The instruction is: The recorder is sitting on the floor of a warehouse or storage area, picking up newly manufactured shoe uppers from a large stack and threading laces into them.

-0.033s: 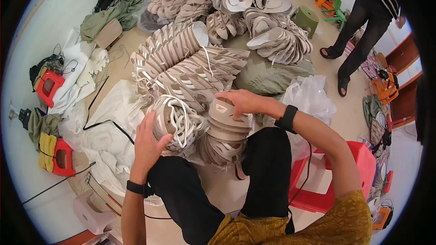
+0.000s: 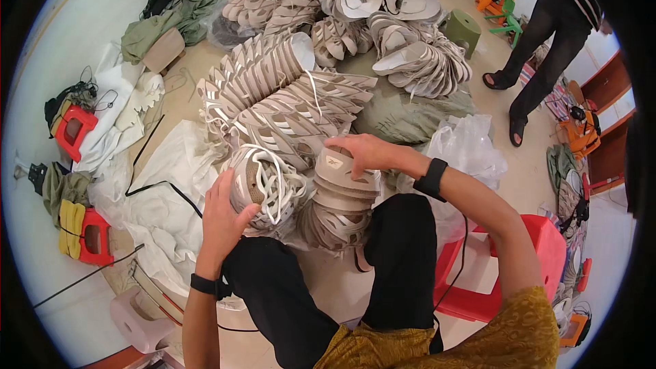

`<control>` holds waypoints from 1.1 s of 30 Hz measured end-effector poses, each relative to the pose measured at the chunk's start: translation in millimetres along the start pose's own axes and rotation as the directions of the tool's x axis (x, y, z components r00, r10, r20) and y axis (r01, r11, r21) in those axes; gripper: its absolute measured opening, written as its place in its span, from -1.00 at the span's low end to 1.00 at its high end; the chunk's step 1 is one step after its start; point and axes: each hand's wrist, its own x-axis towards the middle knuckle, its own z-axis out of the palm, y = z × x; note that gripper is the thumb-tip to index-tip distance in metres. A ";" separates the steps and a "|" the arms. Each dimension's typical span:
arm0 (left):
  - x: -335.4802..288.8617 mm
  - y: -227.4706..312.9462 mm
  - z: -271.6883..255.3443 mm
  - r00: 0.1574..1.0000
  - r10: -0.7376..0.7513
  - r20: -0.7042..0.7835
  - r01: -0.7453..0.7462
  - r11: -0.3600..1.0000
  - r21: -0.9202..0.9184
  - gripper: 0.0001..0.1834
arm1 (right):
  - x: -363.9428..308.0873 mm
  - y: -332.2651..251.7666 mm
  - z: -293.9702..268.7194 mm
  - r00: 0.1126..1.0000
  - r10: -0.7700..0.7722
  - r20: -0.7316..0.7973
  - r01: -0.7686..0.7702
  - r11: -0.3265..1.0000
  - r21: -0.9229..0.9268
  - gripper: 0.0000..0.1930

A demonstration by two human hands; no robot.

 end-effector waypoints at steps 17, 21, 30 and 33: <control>13.6 27.5 15.5 0.997 -0.026 0.067 0.018 0.994 0.108 -0.08 | 85.9 28.9 28.3 0.963 -0.083 -0.255 0.108 0.990 0.086 -0.13; 13.0 33.6 23.9 0.991 0.024 0.129 -0.044 0.987 0.153 0.00 | 94.9 24.1 33.4 0.966 -0.104 -0.236 0.135 0.983 0.121 -0.09; 50.0 20.7 49.4 0.984 0.046 0.173 -0.080 0.978 0.195 0.00 | 126.9 34.3 44.2 0.944 0.009 -0.329 0.044 0.987 0.155 -0.16; 60.3 19.6 56.4 0.985 0.020 0.171 -0.057 0.975 0.213 -0.01 | 125.5 47.7 51.6 0.909 0.012 -0.418 0.043 0.992 0.122 -0.17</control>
